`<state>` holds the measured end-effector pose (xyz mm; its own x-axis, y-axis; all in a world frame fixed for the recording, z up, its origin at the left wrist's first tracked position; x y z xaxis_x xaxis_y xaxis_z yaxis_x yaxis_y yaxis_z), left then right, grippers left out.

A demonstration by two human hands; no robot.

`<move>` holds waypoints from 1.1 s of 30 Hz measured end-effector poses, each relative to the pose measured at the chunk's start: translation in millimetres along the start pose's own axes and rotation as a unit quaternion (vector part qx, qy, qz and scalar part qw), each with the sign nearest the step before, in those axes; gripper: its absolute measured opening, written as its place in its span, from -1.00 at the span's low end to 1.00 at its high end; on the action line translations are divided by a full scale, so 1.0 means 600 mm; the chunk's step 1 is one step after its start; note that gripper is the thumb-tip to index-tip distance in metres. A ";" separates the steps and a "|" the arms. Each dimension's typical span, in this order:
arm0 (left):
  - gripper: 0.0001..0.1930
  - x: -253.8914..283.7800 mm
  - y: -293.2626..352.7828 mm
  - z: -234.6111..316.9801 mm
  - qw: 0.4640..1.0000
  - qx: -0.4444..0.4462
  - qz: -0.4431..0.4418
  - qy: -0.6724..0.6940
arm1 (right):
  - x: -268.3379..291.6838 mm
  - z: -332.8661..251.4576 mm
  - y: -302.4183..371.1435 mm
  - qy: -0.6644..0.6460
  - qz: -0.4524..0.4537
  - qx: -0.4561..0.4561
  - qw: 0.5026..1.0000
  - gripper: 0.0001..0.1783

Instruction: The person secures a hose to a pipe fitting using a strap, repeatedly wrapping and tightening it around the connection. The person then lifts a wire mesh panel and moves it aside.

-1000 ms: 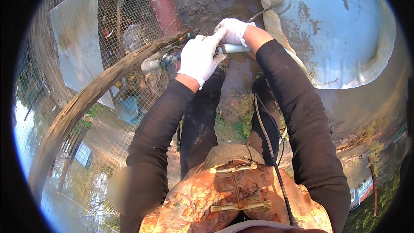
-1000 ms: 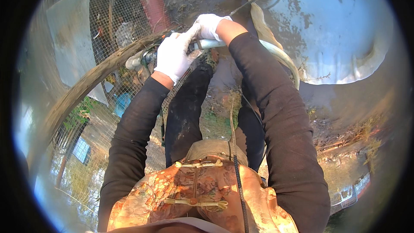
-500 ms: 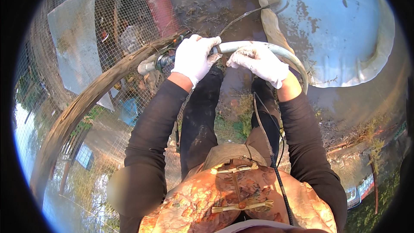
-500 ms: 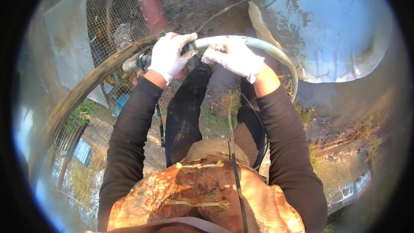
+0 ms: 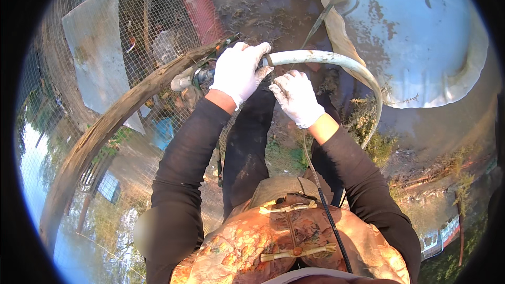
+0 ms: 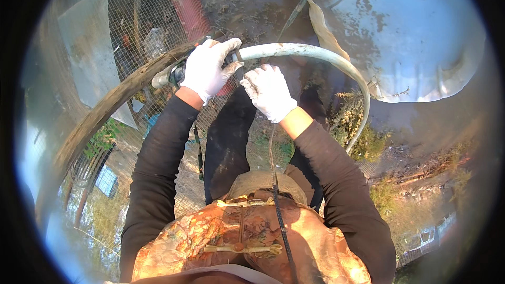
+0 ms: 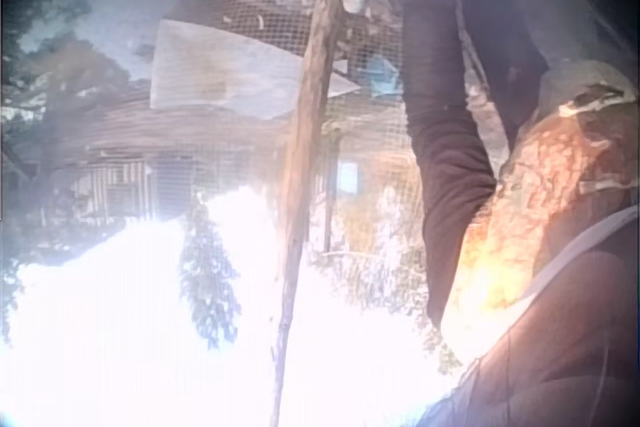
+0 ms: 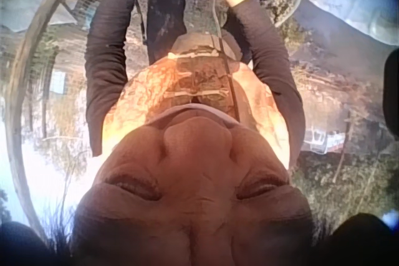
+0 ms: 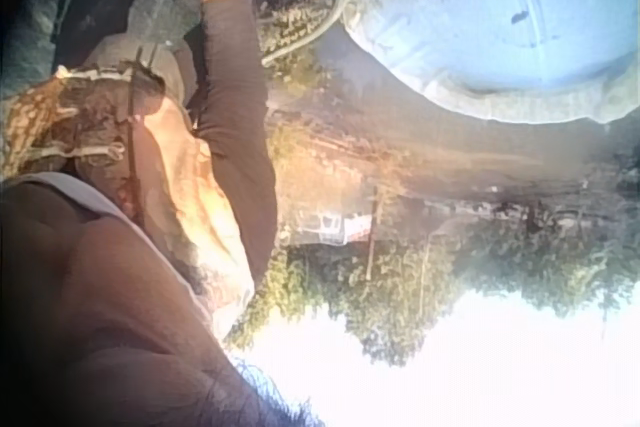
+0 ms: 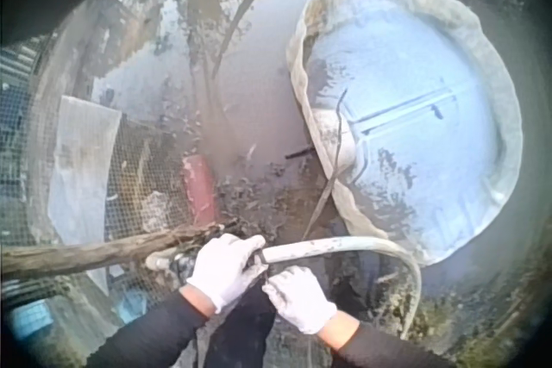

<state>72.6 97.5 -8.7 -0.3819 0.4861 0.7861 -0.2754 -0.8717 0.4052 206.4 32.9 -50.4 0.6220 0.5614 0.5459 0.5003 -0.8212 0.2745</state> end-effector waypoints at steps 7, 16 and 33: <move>-0.75 0.000 -0.012 0.025 0.996 -0.011 -0.040 -0.075 | 0.129 -0.053 -0.023 -0.201 0.118 0.071 0.970 -0.87; -0.76 -0.005 -0.023 0.022 0.981 0.075 -0.134 -0.115 | 0.030 -0.011 -0.082 -0.841 0.113 -0.201 0.490 -0.56; -0.75 -0.034 -0.044 0.008 0.950 0.141 -0.192 -0.200 | 0.052 -0.040 -0.032 -0.729 0.158 -0.267 0.610 -0.53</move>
<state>92.1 109.9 -33.3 0.0810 0.7583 0.6469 -0.0575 -0.6444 0.7626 201.5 63.8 -19.6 0.7052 -0.4598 -0.5397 0.1914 -0.6095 0.7694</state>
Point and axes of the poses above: each hand's wrist, its own y-axis away from the middle knuckle, its own x-axis out of the back of the hand, z = x × y, the point moved 7 cm from there along -y, towards the middle knuckle, and after that the axes turned 2 degrees about y, right-handed, at the moved point
